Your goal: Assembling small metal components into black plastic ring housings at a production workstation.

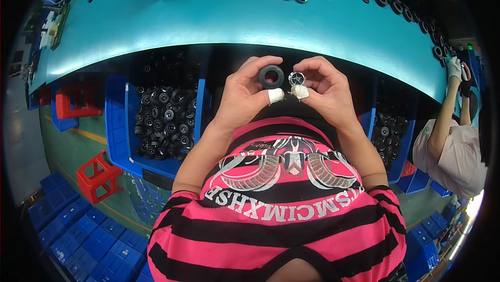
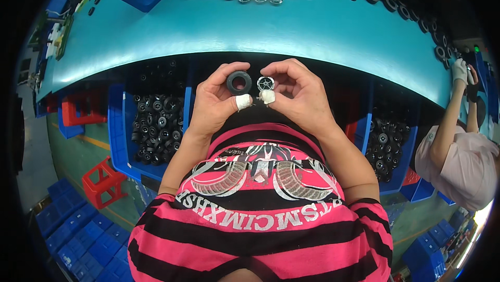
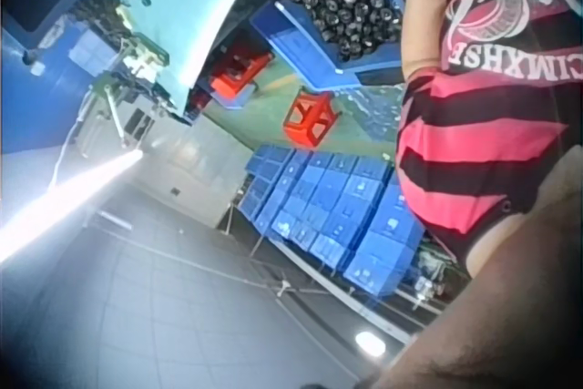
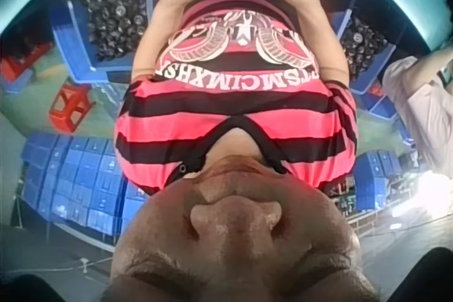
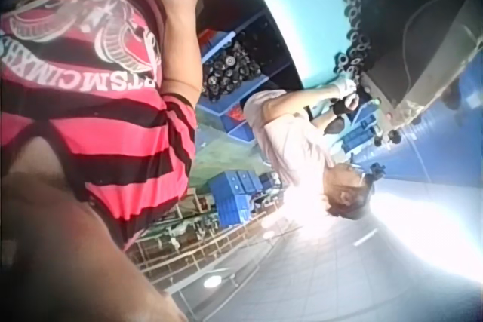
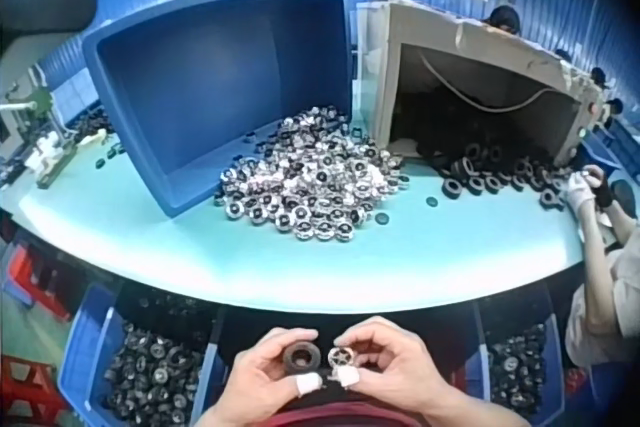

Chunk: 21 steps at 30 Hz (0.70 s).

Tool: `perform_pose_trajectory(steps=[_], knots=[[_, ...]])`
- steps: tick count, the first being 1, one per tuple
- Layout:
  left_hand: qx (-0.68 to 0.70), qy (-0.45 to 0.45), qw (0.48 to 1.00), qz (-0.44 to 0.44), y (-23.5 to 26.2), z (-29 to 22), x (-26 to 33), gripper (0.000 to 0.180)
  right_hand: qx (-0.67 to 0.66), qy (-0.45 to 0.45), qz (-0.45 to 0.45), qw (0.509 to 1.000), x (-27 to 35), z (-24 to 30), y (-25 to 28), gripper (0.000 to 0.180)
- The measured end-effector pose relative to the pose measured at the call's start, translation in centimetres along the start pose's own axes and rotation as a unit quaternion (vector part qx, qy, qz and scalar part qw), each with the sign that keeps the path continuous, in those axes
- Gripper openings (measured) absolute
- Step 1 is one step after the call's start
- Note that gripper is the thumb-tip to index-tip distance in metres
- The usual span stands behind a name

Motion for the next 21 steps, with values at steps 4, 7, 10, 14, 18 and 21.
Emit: perform_pose_trajectory(steps=[4,7,10,14,18,21], knots=[[0.042,0.014,0.999,-0.001,-0.1,0.3,0.3,0.057,0.008,0.027,0.004,1.000,0.2,0.5,0.0,0.032],[0.060,0.021,0.998,0.004,-0.2,0.4,0.5,0.057,0.008,0.034,0.005,0.999,0.3,0.8,-0.2,0.028],[0.051,0.008,0.999,0.013,-0.4,0.4,0.5,0.058,0.022,0.050,0.004,0.998,0.5,1.3,-0.6,0.027],[0.016,0.010,0.999,0.044,-0.7,0.6,0.7,0.060,0.122,0.102,-0.028,0.987,0.5,1.3,-0.8,0.032],[-0.042,0.034,0.994,0.092,-1.0,0.3,1.0,0.063,0.258,0.163,-0.077,0.949,0.5,1.7,-1.1,0.032],[0.055,0.039,0.997,0.046,-1.6,-0.2,0.9,0.058,0.239,0.130,-0.081,0.959,0.3,1.6,-1.0,0.030]])
Point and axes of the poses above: each hand's wrist, its own x-axis away from the middle knuckle, its own y-axis out of the back of the hand, z = x × y, the point moved 3 cm from there along -x, towards the middle knuckle, and after that the axes turned 13 degrees about -y, right-handed, at the moved point
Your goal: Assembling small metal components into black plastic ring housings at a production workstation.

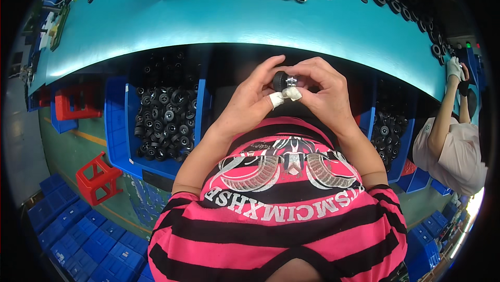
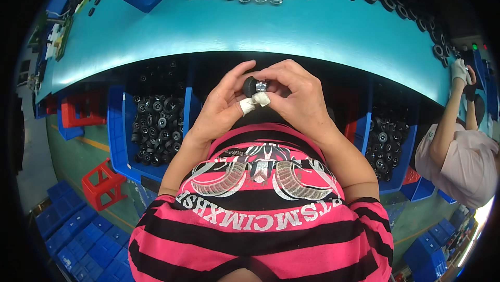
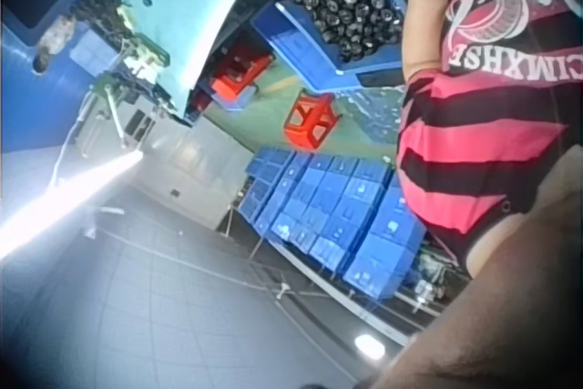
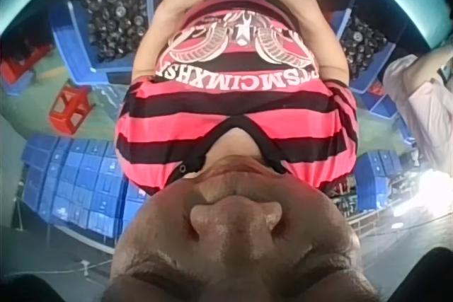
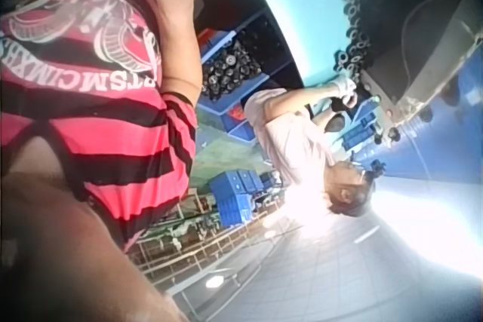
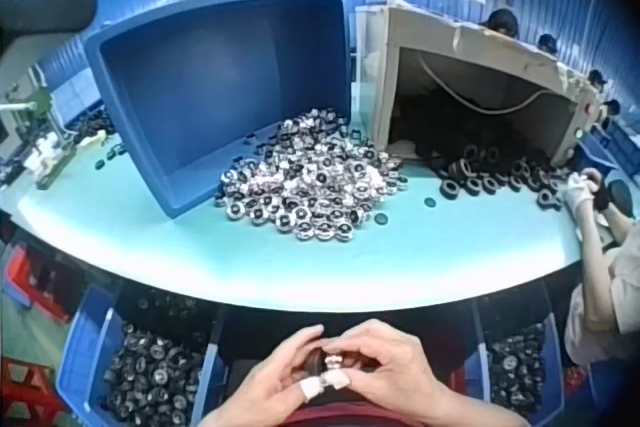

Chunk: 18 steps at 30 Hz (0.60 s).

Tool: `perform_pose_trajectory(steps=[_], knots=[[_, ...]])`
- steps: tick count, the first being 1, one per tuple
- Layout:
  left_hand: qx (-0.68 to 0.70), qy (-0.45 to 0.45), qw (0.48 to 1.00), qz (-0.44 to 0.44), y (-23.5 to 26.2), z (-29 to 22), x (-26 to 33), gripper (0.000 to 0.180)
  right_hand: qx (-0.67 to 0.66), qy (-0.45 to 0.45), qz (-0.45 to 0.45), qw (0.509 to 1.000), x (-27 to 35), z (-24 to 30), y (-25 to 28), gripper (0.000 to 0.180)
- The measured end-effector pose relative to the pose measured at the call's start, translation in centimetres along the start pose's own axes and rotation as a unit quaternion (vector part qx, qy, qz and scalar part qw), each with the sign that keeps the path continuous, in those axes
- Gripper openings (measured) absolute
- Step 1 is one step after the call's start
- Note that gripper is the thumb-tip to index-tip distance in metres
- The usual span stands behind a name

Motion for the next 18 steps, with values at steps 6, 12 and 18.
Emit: perform_pose_trajectory(steps=[6,12,18], knots=[[0.050,0.048,0.998,0.003,1.6,1.6,0.0,0.051,0.025,0.023,-0.021,0.999,0.1,-0.2,0.0,0.029],[0.021,0.018,0.998,-0.053,0.5,2.1,0.0,0.049,0.116,0.103,-0.052,0.986,0.6,-0.2,-0.6,0.035],[-0.112,-0.026,0.991,-0.070,0.6,2.6,-0.8,0.037,0.137,0.136,-0.025,0.981,0.2,1.0,-1.4,0.048]])
Point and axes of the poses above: each hand's wrist, its own x-axis away from the middle knuckle, its own y-axis out of the back of the hand, z = x × y, the point moved 3 cm from there along -x, towards the middle knuckle, and after that the axes turned 13 degrees about -y, right-handed, at the moved point
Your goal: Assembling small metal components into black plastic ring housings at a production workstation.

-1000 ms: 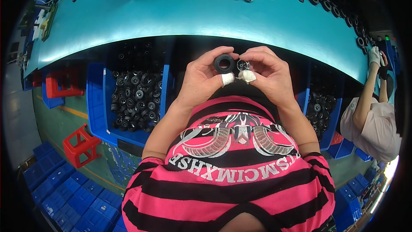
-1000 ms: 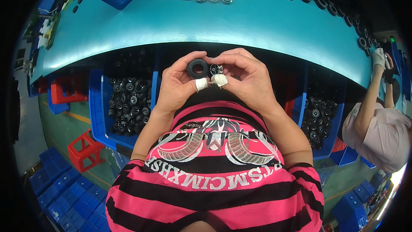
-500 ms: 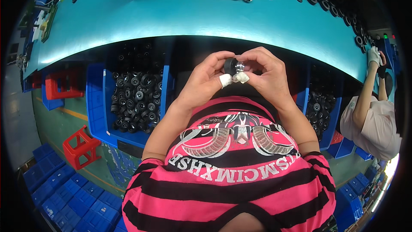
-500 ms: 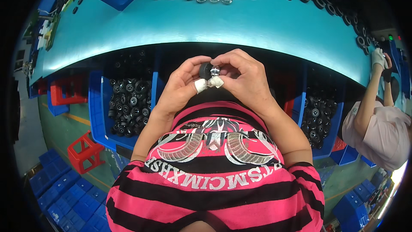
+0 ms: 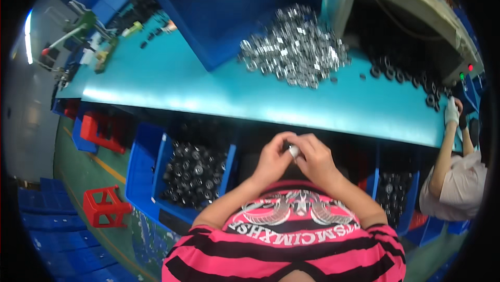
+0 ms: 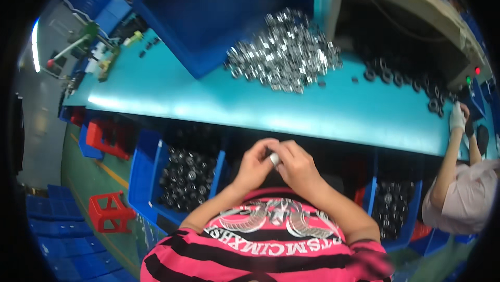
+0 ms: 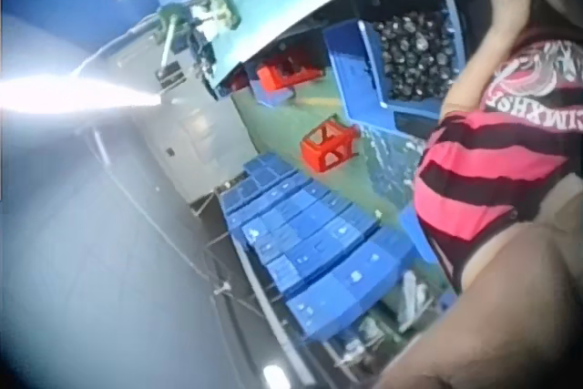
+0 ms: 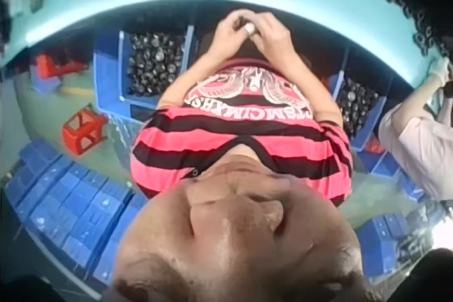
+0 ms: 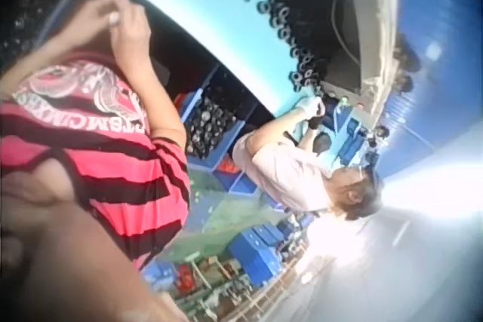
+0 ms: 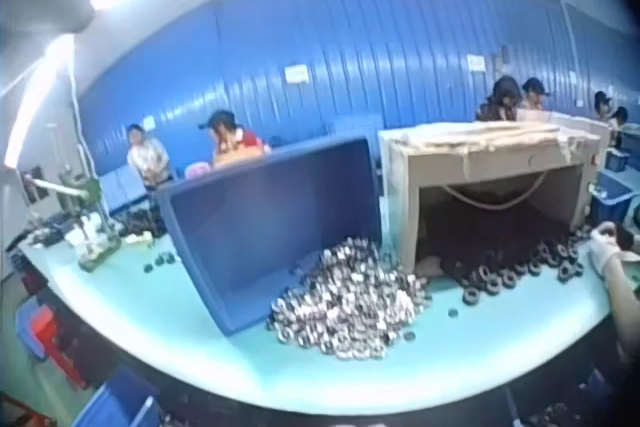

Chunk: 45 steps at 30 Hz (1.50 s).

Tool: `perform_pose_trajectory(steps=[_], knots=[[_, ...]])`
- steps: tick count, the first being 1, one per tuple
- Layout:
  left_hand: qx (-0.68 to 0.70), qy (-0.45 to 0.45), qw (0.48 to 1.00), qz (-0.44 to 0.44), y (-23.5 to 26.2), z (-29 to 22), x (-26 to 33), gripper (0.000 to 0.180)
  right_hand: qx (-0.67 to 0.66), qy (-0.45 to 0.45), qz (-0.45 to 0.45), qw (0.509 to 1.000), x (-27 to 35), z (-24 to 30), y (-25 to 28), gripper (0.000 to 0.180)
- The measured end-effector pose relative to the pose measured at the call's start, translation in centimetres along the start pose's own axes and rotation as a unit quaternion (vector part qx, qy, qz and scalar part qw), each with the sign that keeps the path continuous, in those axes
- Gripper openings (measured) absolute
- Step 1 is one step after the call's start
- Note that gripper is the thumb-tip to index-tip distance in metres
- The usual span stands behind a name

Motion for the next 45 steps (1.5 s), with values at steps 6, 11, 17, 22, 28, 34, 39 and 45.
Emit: perform_pose_trajectory(steps=[6,11,17,22,28,34,39,45], knots=[[0.036,-0.039,0.998,-0.043,1.7,-0.5,0.5,0.028,-0.130,-0.053,0.005,0.990,-1.2,-0.7,-0.2,0.042],[0.056,-0.058,0.996,-0.035,1.3,-1.1,1.1,0.025,-0.166,-0.096,0.024,0.981,-0.1,-1.5,-0.6,0.041],[0.072,-0.046,0.996,0.016,0.1,-2.0,1.7,0.034,-0.312,-0.157,0.082,0.933,1.4,-4.7,-2.2,0.032],[-0.031,-0.015,0.998,0.058,0.0,-2.6,1.6,0.038,-0.358,-0.205,0.091,0.907,1.6,-4.0,-1.7,0.033],[0.006,0.008,1.000,0.013,0.2,-1.3,1.4,0.031,-0.345,-0.196,0.070,0.915,2.0,-5.2,-2.5,0.032],[-0.060,-0.001,0.997,-0.041,0.2,-0.9,1.6,0.026,-0.338,-0.193,0.053,0.919,2.5,-6.1,-3.4,0.033],[-0.077,-0.001,0.996,-0.055,0.4,-0.6,1.5,0.024,-0.333,-0.188,0.040,0.923,2.8,-6.1,-3.8,0.032],[-0.084,0.002,0.994,-0.071,0.3,-0.1,1.6,0.024,-0.275,-0.169,0.016,0.946,3.1,-5.8,-3.7,0.031]])
Point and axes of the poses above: each hand's wrist, its own x-axis away from the middle knuckle, its own y-axis out of the back of the hand, z = x × y, the point moved 3 cm from there along -x, towards the middle knuckle, and after that the axes turned 13 degrees about -y, right-handed, at the moved point
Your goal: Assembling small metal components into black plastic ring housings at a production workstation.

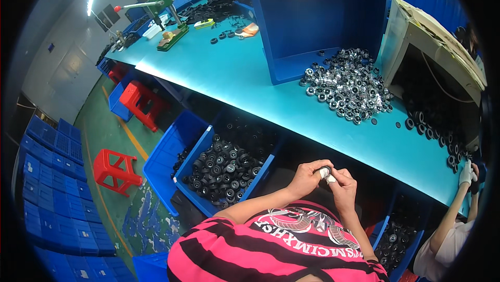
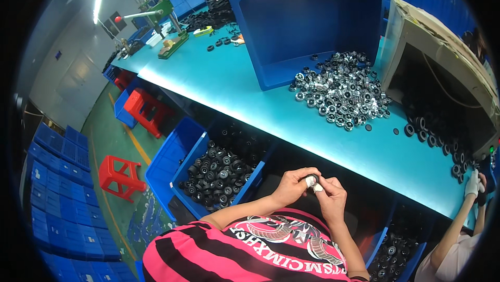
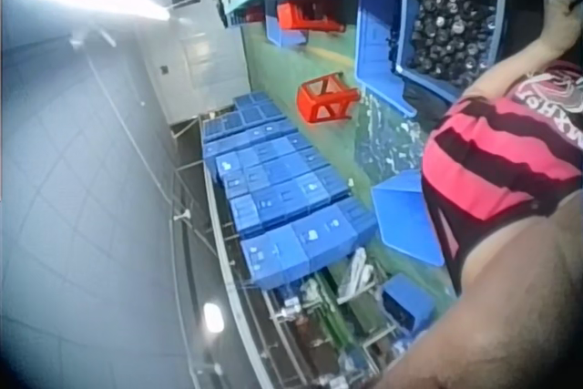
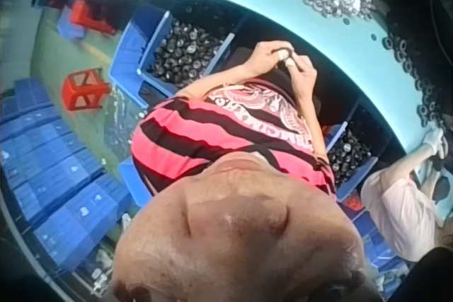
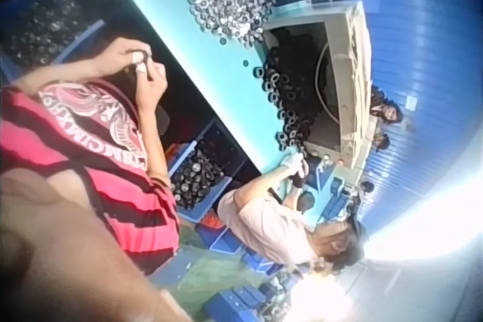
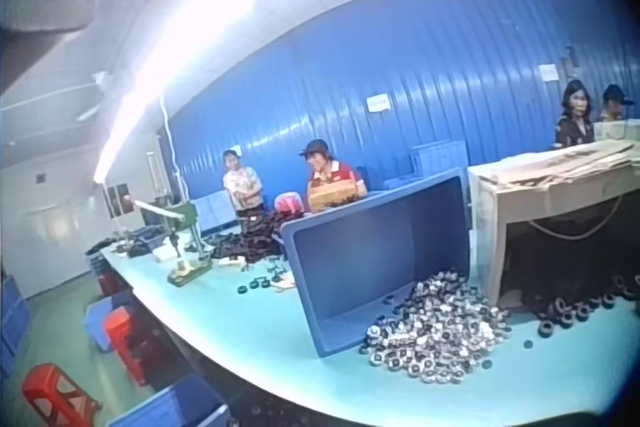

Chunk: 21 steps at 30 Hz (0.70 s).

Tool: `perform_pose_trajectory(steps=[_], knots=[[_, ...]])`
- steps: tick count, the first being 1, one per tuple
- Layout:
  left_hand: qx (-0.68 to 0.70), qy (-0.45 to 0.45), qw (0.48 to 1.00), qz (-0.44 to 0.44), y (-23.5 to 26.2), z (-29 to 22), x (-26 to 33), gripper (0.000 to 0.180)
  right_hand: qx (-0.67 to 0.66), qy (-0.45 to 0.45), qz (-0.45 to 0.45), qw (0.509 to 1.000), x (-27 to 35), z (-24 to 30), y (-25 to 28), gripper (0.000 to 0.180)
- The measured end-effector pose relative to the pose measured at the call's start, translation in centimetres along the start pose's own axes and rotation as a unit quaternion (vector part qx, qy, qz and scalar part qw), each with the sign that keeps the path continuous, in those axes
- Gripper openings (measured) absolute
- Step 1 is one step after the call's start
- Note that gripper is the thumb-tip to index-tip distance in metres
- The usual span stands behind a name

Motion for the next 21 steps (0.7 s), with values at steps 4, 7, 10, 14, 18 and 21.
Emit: perform_pose_trajectory(steps=[4,7,10,14,18,21], knots=[[-0.001,-0.006,1.000,-0.025,-0.2,0.2,0.1,0.024,0.015,0.006,-0.014,1.000,0.3,0.2,-0.4,0.036],[-0.008,-0.055,0.998,-0.024,0.0,1.3,0.1,0.024,-0.005,0.004,-0.022,1.000,0.2,-0.4,-0.6,0.034],[0.002,-0.079,0.997,-0.002,0.3,2.1,0.1,0.027,-0.017,-0.011,-0.019,1.000,-0.2,-0.4,-0.8,0.032],[0.058,0.008,0.996,0.067,1.0,1.7,-0.8,0.028,0.050,-0.012,-0.020,0.998,-1.1,0.1,-0.4,0.031],[0.047,0.000,0.997,0.066,0.9,0.9,-1.4,0.025,0.090,0.014,-0.039,0.995,-0.9,0.8,0.0,0.030],[0.024,-0.016,1.000,-0.007,0.2,1.1,-0.9,0.024,0.088,0.020,-0.038,0.995,-0.6,0.9,-0.2,0.029]])
Point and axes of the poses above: each hand's wrist, its own x-axis away from the middle knuckle, its own y-axis out of the back of the hand, z = x × y, the point moved 3 cm from there along -x, towards the middle knuckle, and after that the axes turned 13 degrees about -y, right-handed, at the moved point
